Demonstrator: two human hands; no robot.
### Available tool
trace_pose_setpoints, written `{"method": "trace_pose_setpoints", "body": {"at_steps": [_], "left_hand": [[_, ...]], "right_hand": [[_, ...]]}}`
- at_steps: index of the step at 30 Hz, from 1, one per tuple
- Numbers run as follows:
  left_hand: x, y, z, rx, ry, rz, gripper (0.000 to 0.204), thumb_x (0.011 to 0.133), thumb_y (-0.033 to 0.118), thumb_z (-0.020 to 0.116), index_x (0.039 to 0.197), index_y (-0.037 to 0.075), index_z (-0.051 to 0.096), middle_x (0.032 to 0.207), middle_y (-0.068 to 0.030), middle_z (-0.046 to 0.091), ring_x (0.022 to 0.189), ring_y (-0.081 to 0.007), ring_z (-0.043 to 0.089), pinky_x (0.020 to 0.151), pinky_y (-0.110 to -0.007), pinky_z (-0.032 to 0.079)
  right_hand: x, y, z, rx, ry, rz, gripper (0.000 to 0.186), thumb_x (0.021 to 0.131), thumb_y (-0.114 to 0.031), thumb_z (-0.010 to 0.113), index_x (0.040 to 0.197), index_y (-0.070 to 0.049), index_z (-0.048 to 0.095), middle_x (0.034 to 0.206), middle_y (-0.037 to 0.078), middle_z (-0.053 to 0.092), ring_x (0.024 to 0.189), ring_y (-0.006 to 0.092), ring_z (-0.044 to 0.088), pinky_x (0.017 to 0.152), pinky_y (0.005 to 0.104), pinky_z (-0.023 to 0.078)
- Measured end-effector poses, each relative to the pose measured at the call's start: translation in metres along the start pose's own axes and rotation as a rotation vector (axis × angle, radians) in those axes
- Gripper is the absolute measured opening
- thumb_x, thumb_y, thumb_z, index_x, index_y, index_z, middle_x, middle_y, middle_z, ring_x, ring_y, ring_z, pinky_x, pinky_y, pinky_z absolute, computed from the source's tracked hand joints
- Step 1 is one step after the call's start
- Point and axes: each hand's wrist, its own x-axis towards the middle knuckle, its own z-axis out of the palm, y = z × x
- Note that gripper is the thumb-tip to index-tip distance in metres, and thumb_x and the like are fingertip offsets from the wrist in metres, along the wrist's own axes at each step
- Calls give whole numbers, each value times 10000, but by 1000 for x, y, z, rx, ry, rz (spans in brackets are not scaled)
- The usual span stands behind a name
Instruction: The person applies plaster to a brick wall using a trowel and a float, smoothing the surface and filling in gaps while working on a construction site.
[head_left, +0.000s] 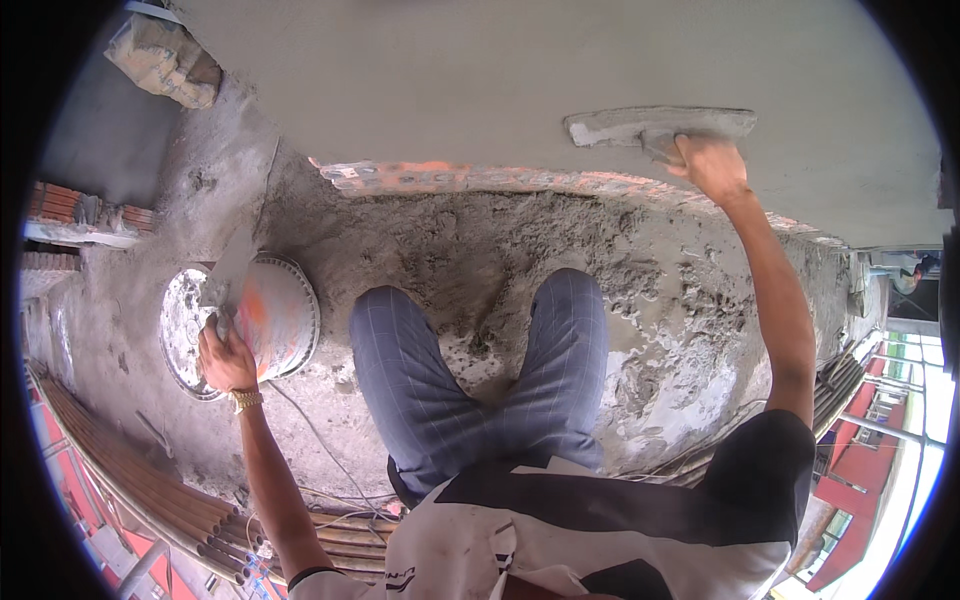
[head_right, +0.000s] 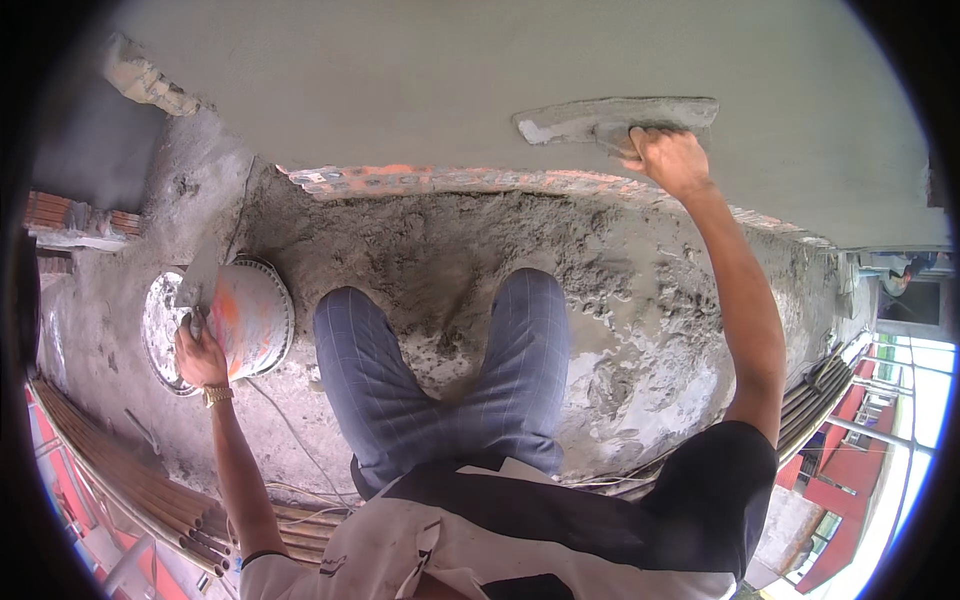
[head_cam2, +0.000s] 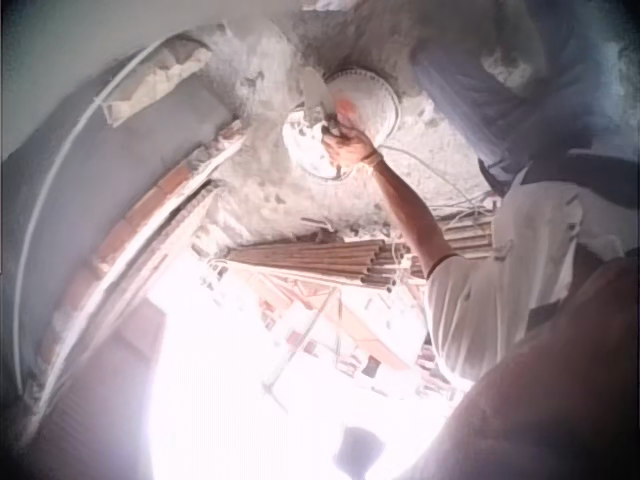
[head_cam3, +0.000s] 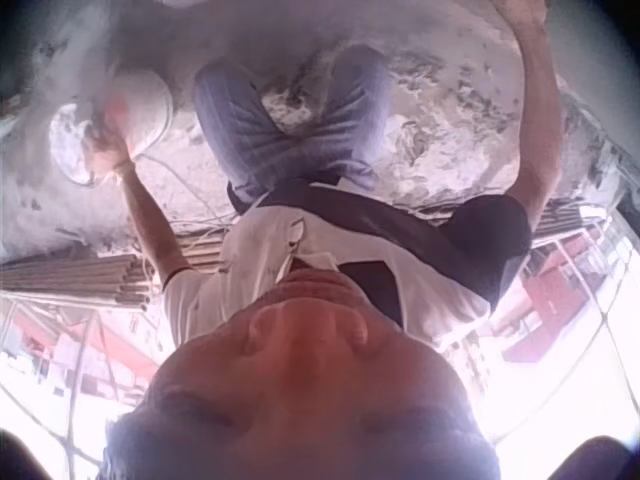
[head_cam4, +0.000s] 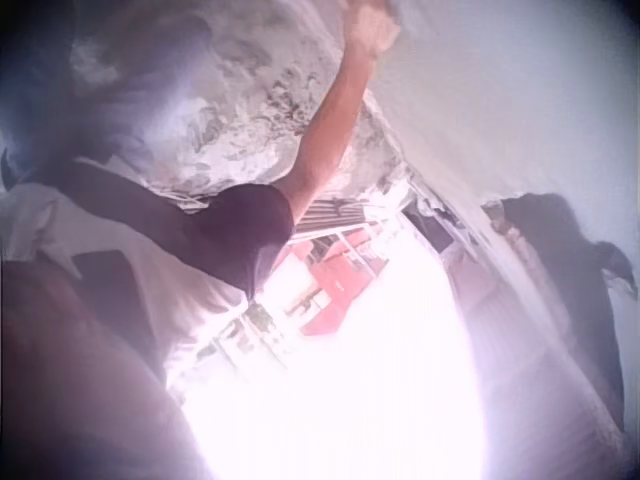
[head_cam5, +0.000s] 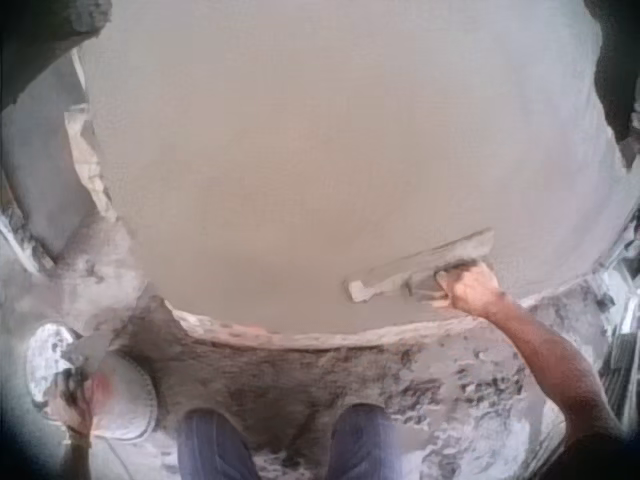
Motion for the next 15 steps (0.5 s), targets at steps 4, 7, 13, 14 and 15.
{"method": "trace_pose_setpoints", "body": {"at_steps": [4,7,13,14,15], "left_hand": [[-7,-14,-1,11,-20,-22,348,935,311,606,1232,135,653,1085,-97,685,968,-344,657,843,-469,498],[-10,-18,-2,-10,-5,-24,348,928,305,612,1226,131,656,1094,-93,686,970,-340,658,840,-467,499],[-5,-9,8,-8,15,-2,355,915,293,623,1223,119,653,1087,-96,684,971,-345,655,834,-465,496],[-3,-9,7,-6,17,2,361,907,292,630,1222,119,651,1082,-102,682,972,-346,654,837,-463,495],[-3,-12,5,-8,22,17,367,908,296,625,1228,118,645,1087,-107,679,971,-349,653,840,-467,493]], "right_hand": [[41,14,-137,252,394,160,553,863,-585,703,806,-46,593,528,68,542,431,160,529,456,327,512],[81,-33,-154,1054,418,355,577,893,-593,682,787,-33,591,493,31,484,435,103,490,428,286,474],[99,-203,22,956,161,188,709,909,-656,612,749,35,633,547,110,573,502,195,580,529,376,548],[99,-220,50,793,31,140,726,913,-676,584,739,26,642,567,129,609,516,218,615,545,392,558],[99,-229,70,747,-79,98,722,916,-678,572,762,23,652,587,137,627,545,228,638,558,397,563]]}}
